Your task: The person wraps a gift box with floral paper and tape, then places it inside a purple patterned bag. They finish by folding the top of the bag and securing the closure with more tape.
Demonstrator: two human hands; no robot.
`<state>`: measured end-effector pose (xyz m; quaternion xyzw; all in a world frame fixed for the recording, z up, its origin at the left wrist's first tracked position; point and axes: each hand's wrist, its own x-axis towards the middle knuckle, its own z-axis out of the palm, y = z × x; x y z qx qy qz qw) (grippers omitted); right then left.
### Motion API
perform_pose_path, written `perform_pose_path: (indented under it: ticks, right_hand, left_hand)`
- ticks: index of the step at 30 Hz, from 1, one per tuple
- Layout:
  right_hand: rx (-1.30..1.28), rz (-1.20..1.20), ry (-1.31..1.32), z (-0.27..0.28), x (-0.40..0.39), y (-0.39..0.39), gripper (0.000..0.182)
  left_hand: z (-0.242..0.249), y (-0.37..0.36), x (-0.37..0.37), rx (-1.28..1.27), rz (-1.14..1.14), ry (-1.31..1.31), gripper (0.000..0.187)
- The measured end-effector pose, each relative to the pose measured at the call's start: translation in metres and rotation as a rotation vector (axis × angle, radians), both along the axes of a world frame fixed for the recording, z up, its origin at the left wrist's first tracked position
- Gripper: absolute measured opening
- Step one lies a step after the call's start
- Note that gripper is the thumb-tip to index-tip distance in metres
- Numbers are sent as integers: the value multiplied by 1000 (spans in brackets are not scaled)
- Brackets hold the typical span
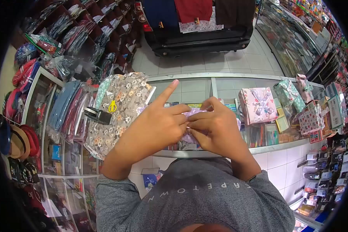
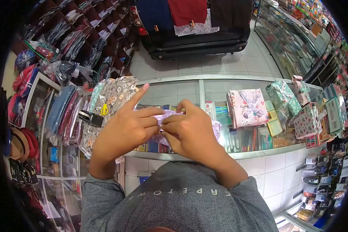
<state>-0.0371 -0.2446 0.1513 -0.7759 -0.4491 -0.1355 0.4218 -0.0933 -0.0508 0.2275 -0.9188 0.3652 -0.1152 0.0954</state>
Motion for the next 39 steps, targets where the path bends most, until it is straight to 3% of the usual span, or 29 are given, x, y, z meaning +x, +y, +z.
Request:
perform_pose_path:
  ticks: [5, 7, 12, 14, 17, 19, 21, 24, 27, 29, 31, 33, 34, 39]
  right_hand:
    - [1, 70, 14, 8, -3, -5, 9]
    - [43, 88, -26, 9, -3, -3, 16]
    - [10, 118, 21, 12, -2, -6, 14]
    - [3, 120, 38, 10, -1, -8, 13]
    - [76, 119, 102, -1, 7, -18, 10]
    - [125, 185, 228, -3, 12, -23, 11]
    - [96, 176, 196, 1, 7, -24, 12]
    - [79, 125, 194, 3, 10, -22, 11]
    - [52, 50, 95, 5, 7, -21, 11]
    - [31, 28, 71, 9, 5, -17, 10]
    - [7, 8, 50, 10, 5, -15, 10]
    - [49, 52, 42, 10, 6, -14, 21]
    - [13, 44, 25, 14, 4, -16, 19]
    - [30, 57, 102, 7, 4, -15, 18]
  left_hand:
    - [0, 12, 3, -171, -82, 78, 14]
    - [5, 17, 3, -193, -117, 130, 14]
    - [17, 28, 0, -165, -80, 195, 15]
    - [20, 33, -3, -273, -41, 245, 14]
    - [35, 54, -9, -197, 45, 177, 15]
    - [38, 62, -6, -202, -11, 211, 16]
    - [31, 60, -5, -302, -23, 271, 15]
    - [45, 49, -10, -328, -15, 216, 19]
    - [42, 24, -16, -392, 30, 118, 33]
    - [36, 0, -19, -284, 75, -85, 40]
    - [21, -12, -16, -275, 73, -128, 34]
    - [8, -14, -9, 3, 85, -188, 19]
    - [2, -14, -4, -30, 89, -232, 10]
    - [3, 1, 2, -90, -35, -134, 8]
